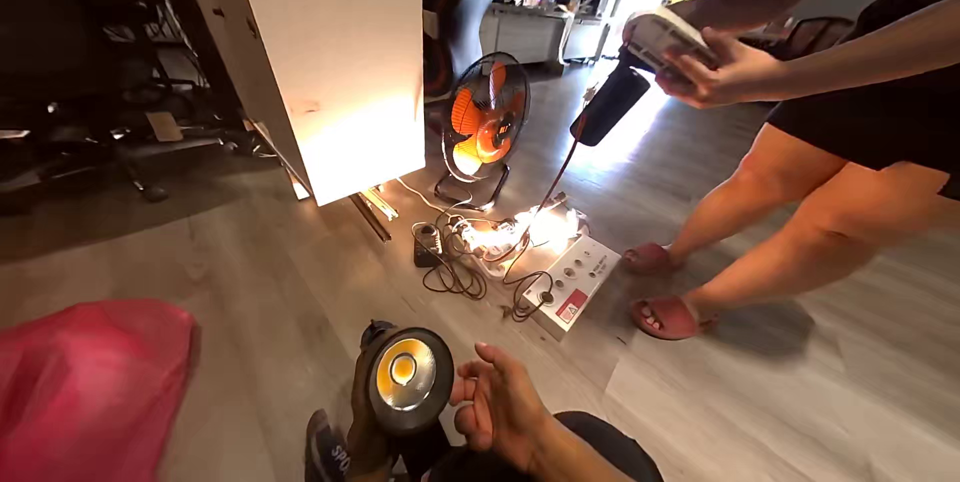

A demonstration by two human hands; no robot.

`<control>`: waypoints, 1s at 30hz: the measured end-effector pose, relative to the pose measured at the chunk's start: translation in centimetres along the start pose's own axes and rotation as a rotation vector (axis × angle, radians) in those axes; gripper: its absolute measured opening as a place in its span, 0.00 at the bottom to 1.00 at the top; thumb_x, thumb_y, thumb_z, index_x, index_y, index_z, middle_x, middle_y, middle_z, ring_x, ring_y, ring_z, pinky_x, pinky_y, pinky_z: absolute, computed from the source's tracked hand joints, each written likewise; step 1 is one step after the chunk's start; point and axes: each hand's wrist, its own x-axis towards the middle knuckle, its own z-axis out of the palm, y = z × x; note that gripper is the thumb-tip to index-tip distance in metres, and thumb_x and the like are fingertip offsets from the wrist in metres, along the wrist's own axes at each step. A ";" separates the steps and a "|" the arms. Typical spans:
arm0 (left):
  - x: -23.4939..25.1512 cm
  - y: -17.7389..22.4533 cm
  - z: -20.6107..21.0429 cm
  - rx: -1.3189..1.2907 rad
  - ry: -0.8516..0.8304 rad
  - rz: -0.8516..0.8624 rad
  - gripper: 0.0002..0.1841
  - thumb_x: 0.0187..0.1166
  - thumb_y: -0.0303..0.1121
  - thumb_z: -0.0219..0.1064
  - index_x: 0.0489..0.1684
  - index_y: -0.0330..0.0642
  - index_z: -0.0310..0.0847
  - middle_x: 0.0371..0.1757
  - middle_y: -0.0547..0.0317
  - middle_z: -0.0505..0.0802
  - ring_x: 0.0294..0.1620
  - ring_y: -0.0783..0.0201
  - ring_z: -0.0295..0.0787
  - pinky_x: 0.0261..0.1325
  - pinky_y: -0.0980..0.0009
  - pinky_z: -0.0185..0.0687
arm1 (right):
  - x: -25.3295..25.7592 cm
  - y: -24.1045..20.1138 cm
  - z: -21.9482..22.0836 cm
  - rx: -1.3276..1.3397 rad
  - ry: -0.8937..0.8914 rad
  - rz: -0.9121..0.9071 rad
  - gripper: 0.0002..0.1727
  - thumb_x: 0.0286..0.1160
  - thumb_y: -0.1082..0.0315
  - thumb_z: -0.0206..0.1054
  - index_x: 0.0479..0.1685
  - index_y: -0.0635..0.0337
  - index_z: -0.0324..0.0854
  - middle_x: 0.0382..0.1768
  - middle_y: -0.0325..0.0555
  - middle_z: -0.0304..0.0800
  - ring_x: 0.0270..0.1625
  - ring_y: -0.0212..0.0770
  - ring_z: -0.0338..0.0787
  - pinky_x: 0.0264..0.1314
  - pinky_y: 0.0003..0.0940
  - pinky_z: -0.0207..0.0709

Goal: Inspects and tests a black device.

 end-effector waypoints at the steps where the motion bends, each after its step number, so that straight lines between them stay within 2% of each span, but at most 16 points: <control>1: -0.1 0.6 0.6 -0.037 0.053 -0.031 0.37 0.67 0.50 0.75 0.73 0.37 0.69 0.60 0.39 0.91 0.59 0.48 0.91 0.60 0.53 0.88 | -0.3 0.5 0.1 -0.008 0.028 -0.081 0.28 0.91 0.42 0.32 0.58 0.55 0.68 0.32 0.46 0.90 0.17 0.34 0.80 0.16 0.25 0.69; 2: -0.1 1.8 2.4 -0.052 0.153 -0.077 0.32 0.62 0.50 0.77 0.61 0.40 0.77 0.51 0.46 0.94 0.52 0.53 0.95 0.54 0.58 0.91 | -0.4 1.0 -0.1 -0.092 0.048 -0.212 0.25 0.92 0.47 0.35 0.61 0.57 0.68 0.35 0.45 0.91 0.20 0.33 0.82 0.19 0.24 0.72; 3: -0.6 2.4 2.9 -0.087 0.154 -0.087 0.30 0.63 0.51 0.78 0.61 0.42 0.82 0.52 0.47 0.95 0.54 0.53 0.95 0.57 0.58 0.90 | -0.4 1.5 -0.6 -0.246 0.052 -0.354 0.23 0.91 0.51 0.42 0.66 0.60 0.66 0.42 0.43 0.91 0.26 0.31 0.85 0.26 0.25 0.78; 4: -1.3 2.5 2.8 -0.121 0.153 -0.081 0.29 0.65 0.50 0.77 0.61 0.41 0.83 0.53 0.45 0.95 0.55 0.51 0.95 0.60 0.57 0.90 | -0.4 2.0 -1.1 -0.437 0.050 -0.472 0.27 0.85 0.50 0.53 0.71 0.63 0.64 0.50 0.44 0.89 0.35 0.31 0.88 0.36 0.27 0.82; 6: -2.3 2.5 3.5 -0.026 0.251 -0.053 0.33 0.69 0.58 0.73 0.69 0.46 0.77 0.55 0.49 0.95 0.55 0.54 0.95 0.58 0.58 0.91 | -0.5 2.5 -1.6 -0.785 0.007 -0.567 0.47 0.67 0.43 0.74 0.80 0.67 0.64 0.62 0.51 0.86 0.52 0.39 0.88 0.52 0.38 0.84; 7: -2.5 2.4 4.7 0.025 0.364 -0.040 0.36 0.69 0.60 0.73 0.71 0.46 0.76 0.53 0.52 0.96 0.52 0.56 0.96 0.53 0.59 0.93 | -0.7 2.6 -1.7 -0.929 -0.050 -0.536 0.53 0.61 0.42 0.79 0.83 0.67 0.62 0.68 0.55 0.83 0.59 0.45 0.87 0.58 0.44 0.82; 8: -2.6 2.1 5.3 0.100 0.431 -0.026 0.40 0.70 0.59 0.71 0.77 0.43 0.64 0.55 0.55 0.93 0.52 0.61 0.94 0.53 0.61 0.92 | -0.7 2.7 -1.6 -1.034 -0.117 -0.486 0.55 0.60 0.43 0.82 0.86 0.66 0.61 0.71 0.59 0.81 0.63 0.49 0.86 0.63 0.48 0.80; 9: -2.5 1.9 5.7 0.164 0.476 -0.014 0.43 0.70 0.54 0.70 0.81 0.39 0.55 0.58 0.56 0.89 0.54 0.66 0.92 0.56 0.64 0.91 | -0.6 3.0 -1.5 -1.102 -0.168 -0.452 0.54 0.59 0.46 0.83 0.86 0.65 0.61 0.72 0.61 0.81 0.63 0.51 0.86 0.65 0.50 0.80; 11: -2.2 1.6 6.5 0.256 0.525 0.011 0.44 0.67 0.41 0.66 0.84 0.32 0.46 0.65 0.56 0.83 0.61 0.73 0.85 0.63 0.70 0.86 | -0.1 3.4 -1.3 -1.174 -0.194 -0.435 0.51 0.59 0.51 0.85 0.85 0.61 0.63 0.69 0.59 0.83 0.62 0.49 0.89 0.66 0.50 0.82; 13: -2.2 1.4 7.1 0.278 0.520 0.020 0.48 0.66 0.43 0.70 0.85 0.31 0.44 0.67 0.52 0.82 0.63 0.72 0.85 0.65 0.70 0.86 | 0.9 3.6 -1.7 -1.235 -0.153 -0.433 0.50 0.60 0.54 0.85 0.85 0.57 0.63 0.68 0.56 0.85 0.66 0.49 0.88 0.70 0.53 0.82; 16: -2.4 1.3 7.7 0.291 0.505 -0.044 0.41 0.73 0.45 0.66 0.82 0.31 0.51 0.63 0.57 0.85 0.59 0.75 0.87 0.63 0.74 0.86 | 2.0 4.0 -2.8 -1.334 -0.047 -0.431 0.46 0.58 0.58 0.82 0.83 0.53 0.66 0.69 0.52 0.85 0.70 0.49 0.86 0.72 0.58 0.79; 18: -2.5 1.1 7.6 0.284 0.498 -0.124 0.39 0.73 0.47 0.66 0.79 0.32 0.56 0.59 0.58 0.88 0.56 0.75 0.89 0.61 0.74 0.88 | 2.4 4.4 -4.2 -1.346 0.016 -0.445 0.42 0.57 0.59 0.81 0.79 0.53 0.72 0.68 0.51 0.86 0.72 0.46 0.85 0.74 0.56 0.78; 20: -2.5 0.9 7.4 0.301 0.470 -0.242 0.41 0.71 0.52 0.69 0.78 0.31 0.59 0.58 0.57 0.89 0.55 0.73 0.89 0.60 0.72 0.88 | 2.9 4.8 -5.6 -1.387 0.069 -0.419 0.39 0.57 0.55 0.80 0.75 0.55 0.78 0.68 0.51 0.87 0.73 0.46 0.84 0.77 0.55 0.76; 23: -2.3 0.6 7.4 0.348 0.405 -0.353 0.45 0.67 0.52 0.72 0.79 0.29 0.60 0.62 0.51 0.88 0.59 0.69 0.88 0.65 0.69 0.86 | 3.0 4.9 -6.7 -1.365 0.108 -0.369 0.40 0.57 0.56 0.79 0.76 0.60 0.76 0.69 0.56 0.85 0.75 0.49 0.82 0.80 0.53 0.72; 28: -1.5 1.1 8.0 0.439 0.328 -0.404 0.40 0.57 0.44 0.81 0.69 0.29 0.71 0.53 0.53 0.93 0.54 0.68 0.92 0.60 0.69 0.89 | 3.6 4.5 -7.5 -1.075 0.137 -0.387 0.37 0.46 0.69 0.77 0.69 0.58 0.81 0.61 0.48 0.89 0.67 0.41 0.87 0.72 0.49 0.80; 30: -1.4 1.4 8.0 0.468 0.279 -0.421 0.41 0.55 0.43 0.83 0.69 0.29 0.72 0.53 0.55 0.93 0.54 0.68 0.92 0.59 0.70 0.89 | 4.0 4.7 -7.8 -0.990 0.137 -0.403 0.36 0.42 0.73 0.76 0.65 0.59 0.82 0.58 0.47 0.91 0.63 0.39 0.89 0.67 0.48 0.83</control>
